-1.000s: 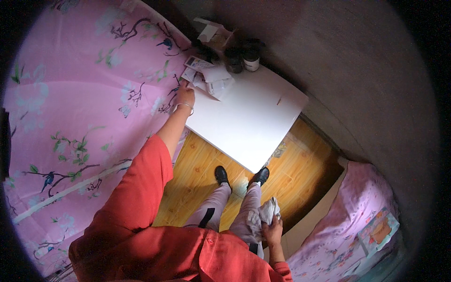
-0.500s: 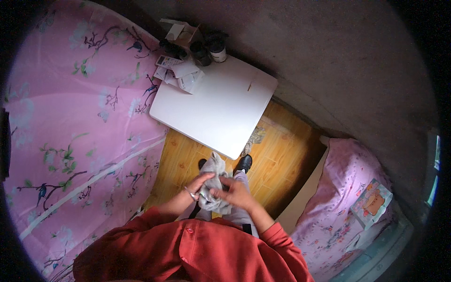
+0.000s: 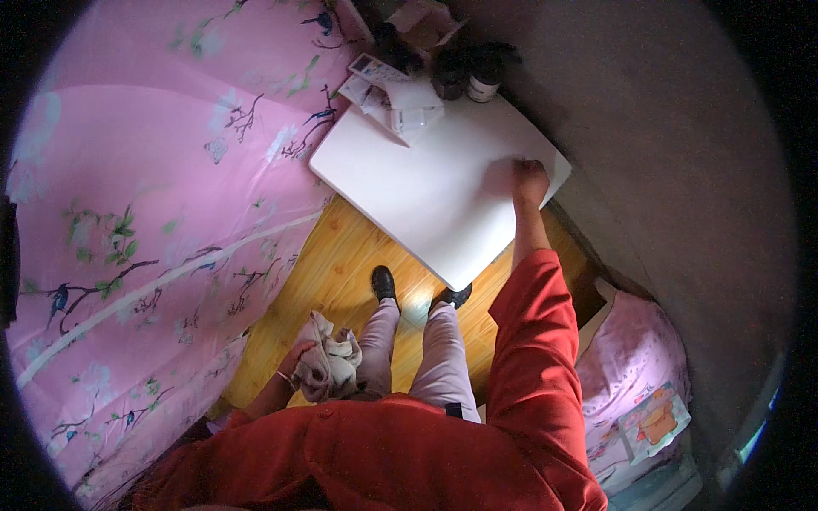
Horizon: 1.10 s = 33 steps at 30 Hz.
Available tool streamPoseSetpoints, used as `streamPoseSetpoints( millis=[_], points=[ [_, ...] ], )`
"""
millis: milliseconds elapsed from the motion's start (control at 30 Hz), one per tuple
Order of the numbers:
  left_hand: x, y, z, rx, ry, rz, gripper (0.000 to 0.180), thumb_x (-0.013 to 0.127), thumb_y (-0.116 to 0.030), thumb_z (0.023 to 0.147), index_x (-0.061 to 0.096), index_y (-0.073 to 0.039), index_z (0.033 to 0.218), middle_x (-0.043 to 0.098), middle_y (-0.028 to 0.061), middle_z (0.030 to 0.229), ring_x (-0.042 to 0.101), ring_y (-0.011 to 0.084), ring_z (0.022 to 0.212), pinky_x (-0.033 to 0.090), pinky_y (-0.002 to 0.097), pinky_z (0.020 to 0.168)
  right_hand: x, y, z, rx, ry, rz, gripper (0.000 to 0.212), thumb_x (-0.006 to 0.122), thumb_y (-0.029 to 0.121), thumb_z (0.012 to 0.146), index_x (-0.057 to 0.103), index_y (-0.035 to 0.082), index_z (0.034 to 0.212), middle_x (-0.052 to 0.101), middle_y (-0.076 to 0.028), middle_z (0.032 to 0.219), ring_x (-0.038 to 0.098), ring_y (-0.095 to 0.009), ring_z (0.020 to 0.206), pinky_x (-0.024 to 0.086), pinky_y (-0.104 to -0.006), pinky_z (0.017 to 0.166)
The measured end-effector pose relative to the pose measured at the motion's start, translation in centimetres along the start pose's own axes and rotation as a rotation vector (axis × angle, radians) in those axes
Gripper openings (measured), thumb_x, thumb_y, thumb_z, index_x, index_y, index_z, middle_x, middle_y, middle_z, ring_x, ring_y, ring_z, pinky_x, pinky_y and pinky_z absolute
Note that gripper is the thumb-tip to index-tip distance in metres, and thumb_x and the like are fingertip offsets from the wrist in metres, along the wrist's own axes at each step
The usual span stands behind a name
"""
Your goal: The person cleans a white nightstand using a cloth. They wipe the top surface, move items like a remote and papers, and then squat to wipe the sides of the nightstand.
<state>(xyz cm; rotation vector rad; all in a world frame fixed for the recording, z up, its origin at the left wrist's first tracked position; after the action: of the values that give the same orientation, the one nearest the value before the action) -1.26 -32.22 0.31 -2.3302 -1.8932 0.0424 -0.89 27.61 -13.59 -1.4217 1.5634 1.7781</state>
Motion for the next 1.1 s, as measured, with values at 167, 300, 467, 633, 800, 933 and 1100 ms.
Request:
streamPoseSetpoints(
  millis=[167, 300, 467, 633, 800, 933, 1100],
  points=[
    [0.0, 0.4, -2.1, -0.076, -0.010, -0.056, 0.041, 0.060, -0.035, 0.077, 0.055, -0.004, 0.105, 0.061, 0.0104, 0.090, 0.061, 0.0230, 0.078, 0.052, 0.0348, 0.072, -1.0, 5.3, -5.0, -0.013, 0.047, 0.029, 0.028, 0.060, 0.034, 0.078, 0.064, 0.007, 0.083, 0.065, -0.016, 0.079, 0.063, -0.032, 0.079, 0.049, -0.0391, 0.071],
    [-2.2, 1.9, -0.2, -0.058, -0.024, -0.124, 0.040, 0.059, -0.034, 0.078, 0.055, -0.005, 0.104, 0.062, 0.0099, 0.090, 0.061, 0.0224, 0.078, 0.051, 0.0351, 0.072, -1.0, 4.4, -3.6, 0.100, -0.145, 0.143, 0.035, 0.066, 0.038, 0.075, 0.060, 0.004, 0.079, 0.064, -0.016, 0.077, 0.063, -0.034, 0.075, 0.049, -0.0403, 0.067],
    [-2.8, 1.6, 0.5, -0.055, 0.011, -0.237, 0.038, 0.059, -0.033, 0.078, 0.056, -0.005, 0.103, 0.061, 0.0091, 0.089, 0.060, 0.0223, 0.079, 0.051, 0.0355, 0.072, 0.5, 7.2, -2.4, 0.082, -0.049, 0.062, 0.054, 0.065, 0.053, 0.069, 0.060, 0.001, 0.082, 0.064, -0.019, 0.085, 0.061, -0.037, 0.082, 0.048, -0.0421, 0.073],
    [-4.7, 2.1, 1.8, -0.044, 0.013, -0.175, 0.036, 0.058, -0.031, 0.078, 0.055, -0.006, 0.103, 0.061, 0.0085, 0.089, 0.060, 0.0222, 0.079, 0.050, 0.0347, 0.073, 2.2, 10.1, -1.8, 0.081, 0.006, -0.001, 0.040, 0.059, 0.040, 0.074, 0.061, 0.002, 0.085, 0.063, -0.021, 0.089, 0.061, -0.037, 0.086, 0.048, -0.0430, 0.075],
    [-5.7, 2.1, 1.7, -0.023, -0.018, -0.155, 0.038, 0.056, -0.032, 0.079, 0.054, -0.004, 0.106, 0.061, 0.0102, 0.092, 0.061, 0.0237, 0.082, 0.051, 0.0358, 0.074, 3.5, 8.9, -1.6, 0.075, 0.006, -0.090, 0.031, 0.058, 0.032, 0.075, 0.064, 0.002, 0.077, 0.063, -0.019, 0.078, 0.062, -0.036, 0.079, 0.048, -0.0421, 0.072],
    [-4.4, 1.2, 0.6, -0.033, 0.039, -0.207, 0.042, 0.055, -0.033, 0.080, 0.053, -0.003, 0.110, 0.062, 0.0115, 0.095, 0.061, 0.0246, 0.085, 0.051, 0.0363, 0.077, 1.9, 8.5, -5.5, -0.064, 0.002, 0.161, 0.021, 0.059, 0.023, 0.075, 0.061, 0.002, 0.076, 0.063, -0.020, 0.075, 0.060, -0.038, 0.072, 0.048, -0.0419, 0.066],
    [-5.1, 1.8, 0.7, 0.000, 0.070, -0.237, 0.041, 0.054, -0.033, 0.081, 0.054, -0.003, 0.109, 0.062, 0.0106, 0.095, 0.061, 0.0241, 0.085, 0.050, 0.0360, 0.077, 0.9, 11.8, -11.2, -0.764, 0.057, -0.079, 0.010, 0.061, 0.016, 0.078, 0.059, 0.007, 0.081, 0.058, -0.009, 0.073, 0.060, -0.026, 0.063, 0.050, -0.0348, 0.056]
  ],
)
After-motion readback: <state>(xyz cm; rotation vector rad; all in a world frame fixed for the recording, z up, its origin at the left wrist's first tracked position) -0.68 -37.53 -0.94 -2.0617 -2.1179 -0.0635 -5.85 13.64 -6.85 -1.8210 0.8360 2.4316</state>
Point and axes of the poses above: each hand's wrist, its own z-axis towards the middle knuckle, its own x-axis out of the palm, y = z × x, the point moved 3 cm from there along z, towards the middle knuckle
